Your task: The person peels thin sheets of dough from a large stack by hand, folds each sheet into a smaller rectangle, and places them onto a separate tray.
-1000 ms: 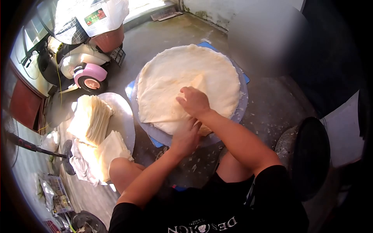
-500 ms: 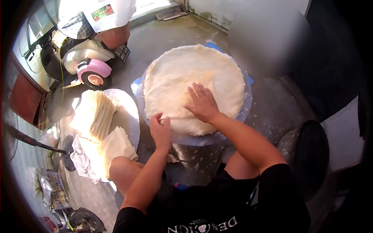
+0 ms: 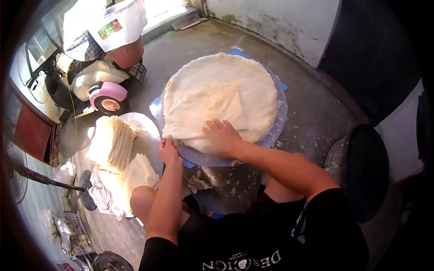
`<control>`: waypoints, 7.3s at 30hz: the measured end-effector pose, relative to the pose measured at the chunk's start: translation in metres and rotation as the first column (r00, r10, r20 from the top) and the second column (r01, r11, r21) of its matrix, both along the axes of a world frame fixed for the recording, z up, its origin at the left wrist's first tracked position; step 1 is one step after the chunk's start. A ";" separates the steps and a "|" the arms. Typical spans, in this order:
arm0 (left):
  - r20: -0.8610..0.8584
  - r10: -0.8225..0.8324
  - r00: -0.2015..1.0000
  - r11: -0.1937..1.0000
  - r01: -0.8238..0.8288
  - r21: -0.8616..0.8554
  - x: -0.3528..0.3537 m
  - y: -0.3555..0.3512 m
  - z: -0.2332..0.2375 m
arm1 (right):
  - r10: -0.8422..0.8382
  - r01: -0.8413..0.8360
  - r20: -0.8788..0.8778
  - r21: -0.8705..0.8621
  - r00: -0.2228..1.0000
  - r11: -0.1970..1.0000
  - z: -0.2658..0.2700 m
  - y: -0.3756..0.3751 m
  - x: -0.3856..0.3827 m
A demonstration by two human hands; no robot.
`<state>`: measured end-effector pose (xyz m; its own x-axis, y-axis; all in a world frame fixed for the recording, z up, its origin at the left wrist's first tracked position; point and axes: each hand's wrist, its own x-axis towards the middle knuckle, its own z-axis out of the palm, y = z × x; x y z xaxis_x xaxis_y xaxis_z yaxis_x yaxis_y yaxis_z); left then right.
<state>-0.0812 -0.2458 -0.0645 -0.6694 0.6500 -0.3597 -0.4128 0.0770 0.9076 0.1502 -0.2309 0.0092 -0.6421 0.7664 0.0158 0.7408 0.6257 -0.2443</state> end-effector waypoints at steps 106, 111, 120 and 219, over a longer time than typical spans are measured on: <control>0.127 0.049 0.991 0.981 -0.072 0.182 -0.178 -0.288 0.043 | -0.074 -0.198 -0.311 -0.753 0.947 0.627 -0.017 0.012 -0.318; -0.008 0.061 0.998 0.997 -0.061 -0.046 -0.162 -0.273 0.075 | 0.147 -0.239 -0.244 -0.408 0.959 0.881 -0.029 0.001 -0.306; -0.886 0.013 0.463 0.893 -0.405 -0.198 -0.160 -0.289 0.015 | 0.135 -0.192 -0.228 -0.247 0.964 0.950 -0.032 -0.003 -0.298; -0.378 -0.792 0.479 0.512 0.859 0.014 0.073 -0.018 0.143 | -0.744 0.618 -0.613 -0.485 0.264 0.619 -0.048 0.160 0.198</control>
